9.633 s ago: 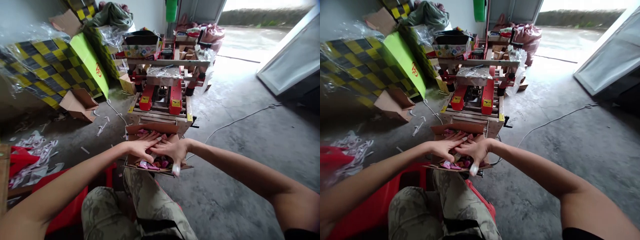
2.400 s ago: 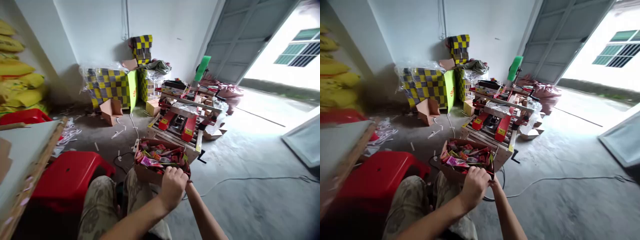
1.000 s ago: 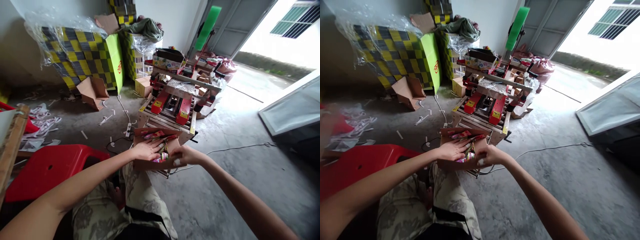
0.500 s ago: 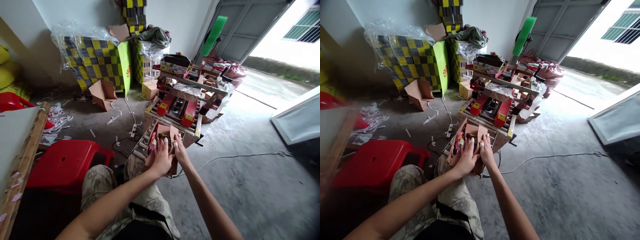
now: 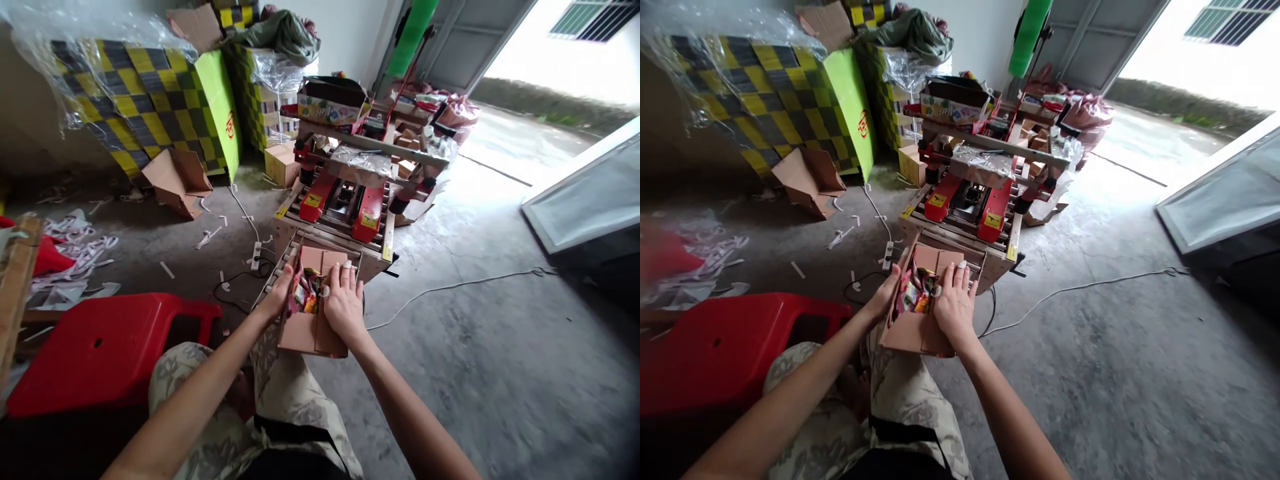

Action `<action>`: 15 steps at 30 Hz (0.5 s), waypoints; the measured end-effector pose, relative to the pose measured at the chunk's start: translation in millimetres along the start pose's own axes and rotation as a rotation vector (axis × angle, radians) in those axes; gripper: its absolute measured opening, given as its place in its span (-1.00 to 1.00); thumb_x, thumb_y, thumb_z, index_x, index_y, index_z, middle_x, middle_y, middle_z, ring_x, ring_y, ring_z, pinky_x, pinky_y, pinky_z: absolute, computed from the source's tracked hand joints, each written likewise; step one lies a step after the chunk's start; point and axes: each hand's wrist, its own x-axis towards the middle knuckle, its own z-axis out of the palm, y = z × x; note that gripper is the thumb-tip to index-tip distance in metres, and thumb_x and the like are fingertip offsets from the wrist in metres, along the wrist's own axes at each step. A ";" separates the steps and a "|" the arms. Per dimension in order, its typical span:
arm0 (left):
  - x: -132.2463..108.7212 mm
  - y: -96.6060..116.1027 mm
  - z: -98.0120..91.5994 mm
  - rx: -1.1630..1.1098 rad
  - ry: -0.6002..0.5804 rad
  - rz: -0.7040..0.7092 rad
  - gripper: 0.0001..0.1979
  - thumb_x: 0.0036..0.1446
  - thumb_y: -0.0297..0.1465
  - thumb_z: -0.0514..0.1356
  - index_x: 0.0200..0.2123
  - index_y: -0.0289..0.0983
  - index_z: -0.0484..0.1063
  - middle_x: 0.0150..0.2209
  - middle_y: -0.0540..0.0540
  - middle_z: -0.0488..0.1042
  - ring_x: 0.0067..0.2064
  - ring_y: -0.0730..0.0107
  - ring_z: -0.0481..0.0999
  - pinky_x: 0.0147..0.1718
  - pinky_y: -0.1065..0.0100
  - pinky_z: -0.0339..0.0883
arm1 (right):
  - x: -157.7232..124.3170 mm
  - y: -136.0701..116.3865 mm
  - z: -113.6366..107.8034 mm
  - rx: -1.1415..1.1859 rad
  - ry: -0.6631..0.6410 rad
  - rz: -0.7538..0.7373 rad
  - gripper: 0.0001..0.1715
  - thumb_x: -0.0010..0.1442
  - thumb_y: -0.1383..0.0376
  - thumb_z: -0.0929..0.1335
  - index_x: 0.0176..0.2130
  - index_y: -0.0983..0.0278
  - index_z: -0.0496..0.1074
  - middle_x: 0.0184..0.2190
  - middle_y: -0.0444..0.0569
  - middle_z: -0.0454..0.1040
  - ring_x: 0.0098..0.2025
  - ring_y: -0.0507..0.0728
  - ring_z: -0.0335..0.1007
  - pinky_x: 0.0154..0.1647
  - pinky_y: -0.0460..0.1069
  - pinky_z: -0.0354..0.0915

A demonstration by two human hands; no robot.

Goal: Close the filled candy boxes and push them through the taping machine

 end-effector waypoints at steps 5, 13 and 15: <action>-2.0 13.1 27.5 0.425 -0.043 0.198 -0.42 0.32 -0.17 -0.21 0.29 -0.36 -0.05 0.33 -0.11 -0.16 0.35 0.23 -0.32 0.30 0.13 -0.27 | 4.8 3.5 2.5 0.177 0.031 -0.066 -0.38 0.29 0.33 0.06 0.24 0.64 -0.02 0.28 0.42 -0.24 0.33 0.40 -0.49 0.27 0.28 -0.13; 0.1 16.6 28.8 0.699 -0.045 0.171 -0.50 0.30 -0.31 -0.12 0.27 -0.29 0.04 0.32 -0.04 -0.08 0.34 0.21 -0.25 0.28 0.16 -0.12 | 1.3 22.8 6.5 0.690 0.025 -0.021 -0.37 0.32 0.13 0.02 0.26 0.35 0.06 0.34 0.07 -0.30 0.35 0.19 -0.38 0.31 0.18 -0.18; -1.4 17.2 33.8 0.747 -0.012 0.174 -0.52 0.29 -0.33 -0.11 0.26 -0.27 0.08 0.32 -0.05 -0.06 0.34 0.19 -0.21 0.25 0.14 -0.05 | 0.5 27.2 9.0 0.798 0.057 0.031 -0.36 0.32 0.14 -0.03 0.29 0.33 -0.03 0.33 0.05 -0.21 0.34 0.13 -0.33 0.31 0.15 -0.16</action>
